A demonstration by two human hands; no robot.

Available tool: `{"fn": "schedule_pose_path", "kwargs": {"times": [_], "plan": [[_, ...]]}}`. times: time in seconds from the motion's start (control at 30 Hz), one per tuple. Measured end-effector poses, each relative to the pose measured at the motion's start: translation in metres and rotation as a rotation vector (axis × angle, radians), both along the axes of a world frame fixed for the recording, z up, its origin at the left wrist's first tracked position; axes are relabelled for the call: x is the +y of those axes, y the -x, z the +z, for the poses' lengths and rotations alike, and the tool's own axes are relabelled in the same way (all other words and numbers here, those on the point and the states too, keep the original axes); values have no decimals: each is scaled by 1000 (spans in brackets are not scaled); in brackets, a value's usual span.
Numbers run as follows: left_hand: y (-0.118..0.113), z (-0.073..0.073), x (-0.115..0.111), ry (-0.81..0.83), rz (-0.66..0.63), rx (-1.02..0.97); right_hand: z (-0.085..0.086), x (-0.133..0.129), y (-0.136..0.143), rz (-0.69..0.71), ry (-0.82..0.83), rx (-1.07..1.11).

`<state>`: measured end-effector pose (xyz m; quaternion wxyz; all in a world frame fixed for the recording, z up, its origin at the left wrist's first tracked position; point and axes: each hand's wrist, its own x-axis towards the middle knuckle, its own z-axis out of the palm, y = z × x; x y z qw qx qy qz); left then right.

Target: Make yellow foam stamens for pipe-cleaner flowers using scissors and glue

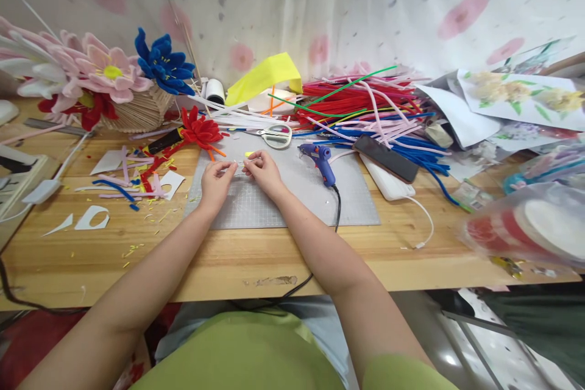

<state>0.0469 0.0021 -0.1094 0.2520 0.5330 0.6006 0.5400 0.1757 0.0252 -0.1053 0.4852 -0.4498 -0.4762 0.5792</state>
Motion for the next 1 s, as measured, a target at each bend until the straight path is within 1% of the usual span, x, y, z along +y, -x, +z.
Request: {"fn": "schedule_pose_path", "kwargs": {"times": [0.1, 0.2, 0.33, 0.5, 0.57, 0.63, 0.73, 0.8, 0.87, 0.93, 1.0], "plan": [[2, -3, 4, 11, -22, -88, -1, -1, 1, 50, -34, -32], [3, -1, 5, 16, -14, -165, 0, -1, 1, 81, -42, -68], [3, 2, 6, 37, 29, -264, 1, -1, -2, 79, -66, -117], [5, 6, 7, 35, 29, -306, 0, 2, -7, 41, -146, -167], [5, 7, 6, 40, 17, -330, 0, 2, -8, 68, -203, -164], [4, 8, 5, 47, 0, -346, 0, 2, -7, 126, -243, -156], [3, 9, 5, 67, -25, -359, 0, 2, -5, 150, -249, -192], [4, 9, 6, 72, -20, -374, -1, 1, -6, 137, -256, -246], [7, 10, 8, 50, 16, -389, -1, 1, -9, 139, -283, -333], [10, 10, 9, 13, 70, -405, 0, 0, -13, 169, -348, -487], [12, 10, 11, -7, 101, -415, 2, -1, -17, 210, -455, -660]]}}
